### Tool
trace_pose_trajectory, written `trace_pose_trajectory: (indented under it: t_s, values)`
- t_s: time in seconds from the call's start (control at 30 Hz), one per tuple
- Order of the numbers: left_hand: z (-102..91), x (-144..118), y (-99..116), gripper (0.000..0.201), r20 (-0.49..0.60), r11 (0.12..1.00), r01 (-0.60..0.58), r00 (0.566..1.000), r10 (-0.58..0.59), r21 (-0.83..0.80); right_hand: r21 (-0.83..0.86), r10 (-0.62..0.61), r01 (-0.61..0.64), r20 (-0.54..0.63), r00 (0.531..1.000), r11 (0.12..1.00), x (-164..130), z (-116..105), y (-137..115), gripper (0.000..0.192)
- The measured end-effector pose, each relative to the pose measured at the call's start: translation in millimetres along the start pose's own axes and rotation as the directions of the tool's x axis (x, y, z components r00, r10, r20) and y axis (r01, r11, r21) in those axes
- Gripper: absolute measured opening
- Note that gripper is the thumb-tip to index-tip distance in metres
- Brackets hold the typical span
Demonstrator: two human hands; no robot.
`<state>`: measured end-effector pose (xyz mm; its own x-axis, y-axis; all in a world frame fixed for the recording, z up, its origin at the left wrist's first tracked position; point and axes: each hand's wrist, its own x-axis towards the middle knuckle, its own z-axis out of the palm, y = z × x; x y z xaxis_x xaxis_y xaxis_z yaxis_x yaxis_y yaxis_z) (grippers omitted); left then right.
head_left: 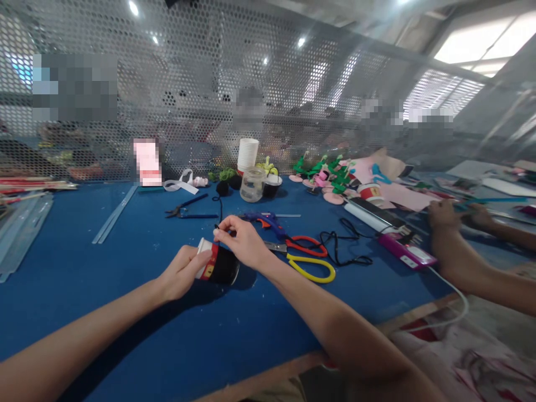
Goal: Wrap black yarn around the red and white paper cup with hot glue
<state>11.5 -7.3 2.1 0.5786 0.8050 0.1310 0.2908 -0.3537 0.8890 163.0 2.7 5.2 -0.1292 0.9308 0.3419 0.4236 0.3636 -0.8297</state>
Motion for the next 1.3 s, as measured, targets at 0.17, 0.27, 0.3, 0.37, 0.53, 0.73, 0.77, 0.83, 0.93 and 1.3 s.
trace_pose_trajectory:
  t_s: [0.17,0.27,0.3,0.37,0.53,0.73,0.77,0.83,0.93,1.3]
  values:
    - [-1.6,-2.2,2.5,0.037,-0.019,0.99,-0.117,0.993,0.119,0.077,0.022,0.037,-0.037,0.023,0.999,0.999,-0.9,1.7,-1.7,0.011]
    - [-2.2,-2.5,2.6,0.037,-0.016,0.969,-0.211,0.976,0.215,0.13,0.039,0.064,-0.065,0.027,0.998,0.997,-1.6,3.1,-2.2,0.012]
    - [-2.2,-2.4,2.1,0.037,-0.016,0.961,-0.235,0.971,0.24,0.144,0.05,0.072,-0.073,0.031,0.997,0.996,-1.8,3.5,-2.3,0.013]
    - [-2.0,-1.9,0.7,0.036,-0.022,0.948,-0.272,0.96,0.28,0.167,0.074,0.089,-0.092,0.036,0.995,0.993,-2.2,4.1,-2.7,0.013]
    - [-1.8,-1.2,-2.5,0.037,-0.035,0.904,-0.37,0.922,0.386,0.215,0.136,0.159,-0.168,0.07,0.985,0.976,-2.7,3.4,-6.1,0.013]
    - [-3.2,-1.5,-5.4,0.036,0.003,0.858,-0.452,0.885,0.465,0.246,0.188,0.22,-0.235,0.098,0.971,0.954,-2.6,2.6,-7.7,0.013]
    - [-3.4,-1.5,-5.6,0.035,0.008,0.849,-0.467,0.877,0.48,0.246,0.203,0.221,-0.238,0.102,0.97,0.95,-2.7,2.8,-7.4,0.013]
    - [-3.7,-1.3,-5.3,0.034,0.02,0.835,-0.493,0.863,0.505,0.244,0.249,0.223,-0.248,0.126,0.967,0.936,-3.1,3.4,-7.0,0.013]
    - [-3.4,-0.7,-3.4,0.033,0.025,0.81,-0.529,0.841,0.541,0.253,0.334,0.244,-0.293,0.184,0.952,0.896,-3.4,3.9,-7.4,0.013]
    - [-7.5,0.1,-2.4,0.037,-0.084,0.928,-0.32,0.937,0.34,0.189,0.283,0.318,-0.324,0.069,0.946,0.903,8.7,-9.6,3.6,0.019]
